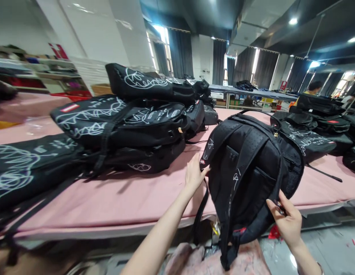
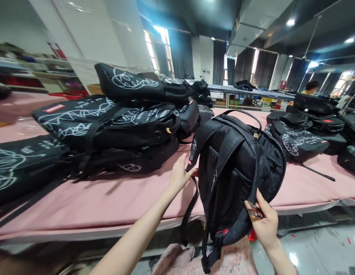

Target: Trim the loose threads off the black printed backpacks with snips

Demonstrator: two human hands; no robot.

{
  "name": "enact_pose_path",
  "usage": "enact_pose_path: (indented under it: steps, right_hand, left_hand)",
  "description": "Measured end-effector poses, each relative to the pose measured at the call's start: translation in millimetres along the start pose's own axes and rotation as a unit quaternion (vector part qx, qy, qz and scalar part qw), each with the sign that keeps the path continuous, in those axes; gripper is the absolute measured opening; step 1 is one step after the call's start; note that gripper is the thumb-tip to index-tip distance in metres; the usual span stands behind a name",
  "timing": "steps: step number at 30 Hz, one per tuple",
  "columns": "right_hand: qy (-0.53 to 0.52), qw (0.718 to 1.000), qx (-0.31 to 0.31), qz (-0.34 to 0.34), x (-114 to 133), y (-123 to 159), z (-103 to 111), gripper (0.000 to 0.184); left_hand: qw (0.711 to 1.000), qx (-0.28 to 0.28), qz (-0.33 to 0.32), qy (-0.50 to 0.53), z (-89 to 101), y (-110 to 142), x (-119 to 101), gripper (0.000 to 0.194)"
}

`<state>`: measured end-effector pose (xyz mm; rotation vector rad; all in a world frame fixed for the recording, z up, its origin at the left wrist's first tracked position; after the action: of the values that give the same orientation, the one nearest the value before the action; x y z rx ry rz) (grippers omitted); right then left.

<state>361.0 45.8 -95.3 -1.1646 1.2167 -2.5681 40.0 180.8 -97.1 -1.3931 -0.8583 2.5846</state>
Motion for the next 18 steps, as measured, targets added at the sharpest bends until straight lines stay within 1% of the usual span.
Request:
enact_pose_path:
  steps: [1, 4, 7, 9, 11, 12, 14, 16, 18]
  right_hand:
    - [-0.012, 1.000, 0.005, -0.011, -2.3, -3.9, 0.2, 0.048]
    - [-0.051, 0.998, 0.015, -0.037, -8.7, -17.9, 0.7, 0.045]
    - [-0.080, 0.994, 0.045, -0.051, -17.1, -40.8, -3.3, 0.044]
    - [-0.061, 0.996, 0.050, -0.052, -24.5, -64.2, -9.9, 0.045]
    - [-0.011, 0.998, 0.022, -0.062, -32.9, -92.0, -18.5, 0.046]
    - [0.012, 0.997, -0.003, -0.075, -36.9, -105.5, -22.9, 0.045]
    - [0.011, 0.992, -0.039, -0.118, -42.5, -126.2, -31.0, 0.044]
    - [-0.013, 0.985, -0.093, -0.148, -40.5, -132.3, -34.3, 0.042]
    - [-0.044, 0.978, -0.134, -0.150, -27.8, -120.8, -32.6, 0.039]
  left_hand:
    - [1.000, 0.013, 0.004, 0.001, 1.0, -2.6, 5.3, 0.064]
    - [0.999, 0.029, 0.008, 0.019, 6.1, -3.1, 14.5, 0.056]
    - [0.998, 0.049, 0.011, 0.047, 13.0, 4.5, 15.1, 0.053]
    - [0.996, 0.059, 0.024, 0.064, 18.9, 15.1, 10.5, 0.046]
    - [0.993, 0.076, 0.043, 0.079, 24.9, 31.6, 0.4, 0.036]
    - [0.990, 0.088, 0.054, 0.094, 27.7, 41.9, -7.0, 0.031]
    - [0.978, 0.114, 0.082, 0.152, 32.1, 64.8, -25.7, 0.026]
    - [0.947, 0.133, 0.130, 0.263, 33.8, 87.0, -47.4, 0.024]
    - [0.914, 0.141, 0.173, 0.338, 32.3, 104.5, -68.8, 0.023]
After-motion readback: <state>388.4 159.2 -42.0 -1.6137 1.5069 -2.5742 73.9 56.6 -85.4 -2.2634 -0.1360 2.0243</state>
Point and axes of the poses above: each hand's wrist, its own y-axis away from the middle knuckle, its own z-axis out of the back of the hand, x = y × z, the point moved 2 cm from there along -y, towards the middle knuckle, and after that the axes turned 14 degrees about y, right-handed, at the moved point
